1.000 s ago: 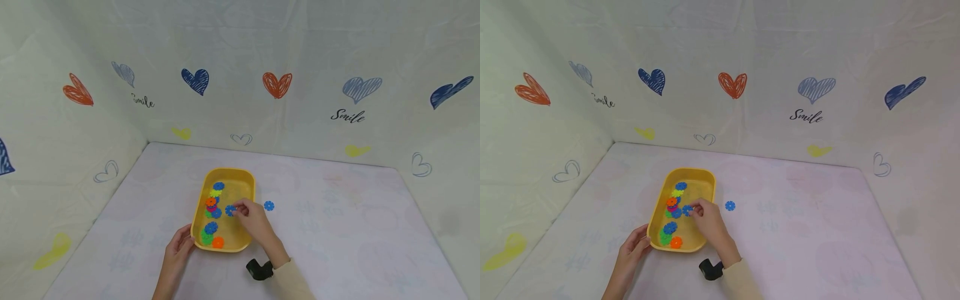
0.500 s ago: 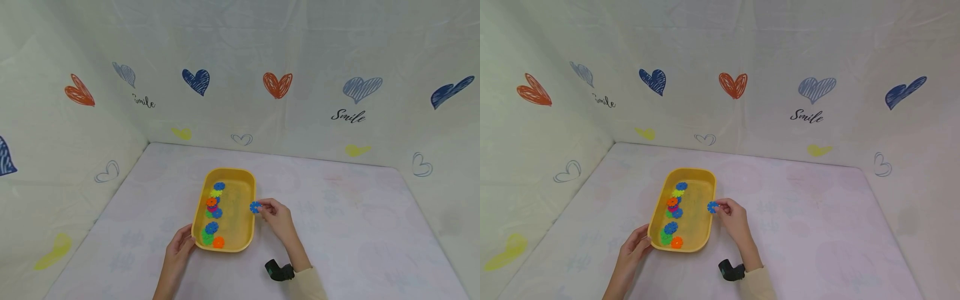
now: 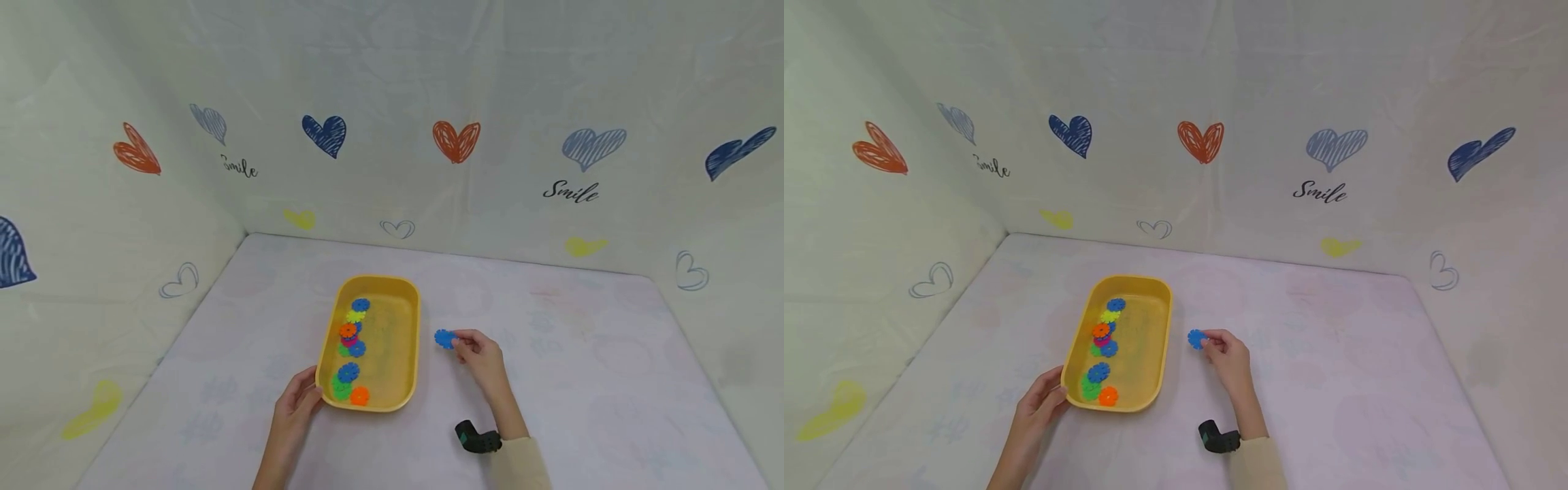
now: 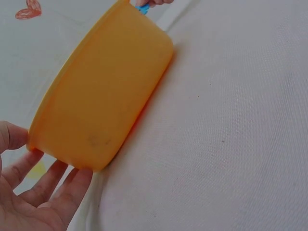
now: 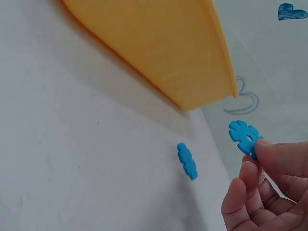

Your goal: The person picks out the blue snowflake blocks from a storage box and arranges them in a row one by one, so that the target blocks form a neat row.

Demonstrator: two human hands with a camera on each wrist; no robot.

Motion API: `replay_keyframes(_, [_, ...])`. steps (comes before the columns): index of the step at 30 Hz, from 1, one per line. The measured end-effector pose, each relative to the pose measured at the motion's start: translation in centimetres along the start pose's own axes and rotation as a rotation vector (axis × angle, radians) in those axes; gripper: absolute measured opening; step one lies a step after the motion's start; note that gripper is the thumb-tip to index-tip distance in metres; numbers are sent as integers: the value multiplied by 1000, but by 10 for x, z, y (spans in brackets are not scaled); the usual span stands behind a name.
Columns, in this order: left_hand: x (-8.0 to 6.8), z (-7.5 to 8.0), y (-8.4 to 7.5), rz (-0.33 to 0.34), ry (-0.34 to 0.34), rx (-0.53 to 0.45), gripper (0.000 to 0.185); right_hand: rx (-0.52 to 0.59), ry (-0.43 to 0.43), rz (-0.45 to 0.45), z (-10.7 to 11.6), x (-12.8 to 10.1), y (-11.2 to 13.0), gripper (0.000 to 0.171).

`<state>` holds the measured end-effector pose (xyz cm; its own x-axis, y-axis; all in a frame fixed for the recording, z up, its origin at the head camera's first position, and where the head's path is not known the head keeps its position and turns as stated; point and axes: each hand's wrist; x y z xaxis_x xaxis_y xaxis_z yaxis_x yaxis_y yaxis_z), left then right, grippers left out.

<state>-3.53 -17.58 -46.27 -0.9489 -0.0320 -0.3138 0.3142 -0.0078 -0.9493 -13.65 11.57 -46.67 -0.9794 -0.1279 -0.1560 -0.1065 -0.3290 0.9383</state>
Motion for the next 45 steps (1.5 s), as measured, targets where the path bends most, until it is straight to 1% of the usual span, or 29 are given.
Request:
replay_keyframes(4, [0, -1, 0, 6, -10, 3, 41, -16, -23, -3, 7, 5, -9, 20])
replay_keyframes(12, [-1, -3, -1, 20, -7, 1, 42, -53, -27, -93, 15, 16, -26, 21])
replay_keyframes(15, [-1, -3, -1, 19, -10, 2, 42, -32, -21, -117, 18, 20, -28, 20])
replay_keyframes(21, [0, -2, -1, 22, -11, 7, 42, 59, -8, -169, 22, 27, -29, 19])
replay_keyframes(27, [1, -2, -1, 41, -19, 1, 40, 68, -9, -208, 24, 29, -26, 19])
replay_keyframes(31, [2, -2, -1, 24, -14, -1, 40, 59, -2, -206, 25, 30, -25, 18])
replay_keyframes(34, [1, -2, -1, 15, -15, 5, 40, 47, 17, -206, 25, 30, -24, 16])
replay_keyframes(37, [0, -2, -2, 20, -17, 9, 40, 34, 46, -217, 27, 29, -22, 16])
replay_keyframes(41, [-1, -2, -3, 22, -14, 12, 41, 2, 104, -233, 30, 30, -20, 16])
replay_keyframes(45, [0, -2, -3, 33, -20, 6, 40, -55, 163, -252, 35, 34, -18, 17])
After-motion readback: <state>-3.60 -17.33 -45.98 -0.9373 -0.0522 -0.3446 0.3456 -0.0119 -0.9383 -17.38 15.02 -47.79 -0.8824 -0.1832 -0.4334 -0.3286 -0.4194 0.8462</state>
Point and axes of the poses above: each hand's wrist, its own x-axis towards the middle knuckle, its own z-axis out of the back of the hand, y = z × x, and after that the axes turned 12 degrees about y, right-handed
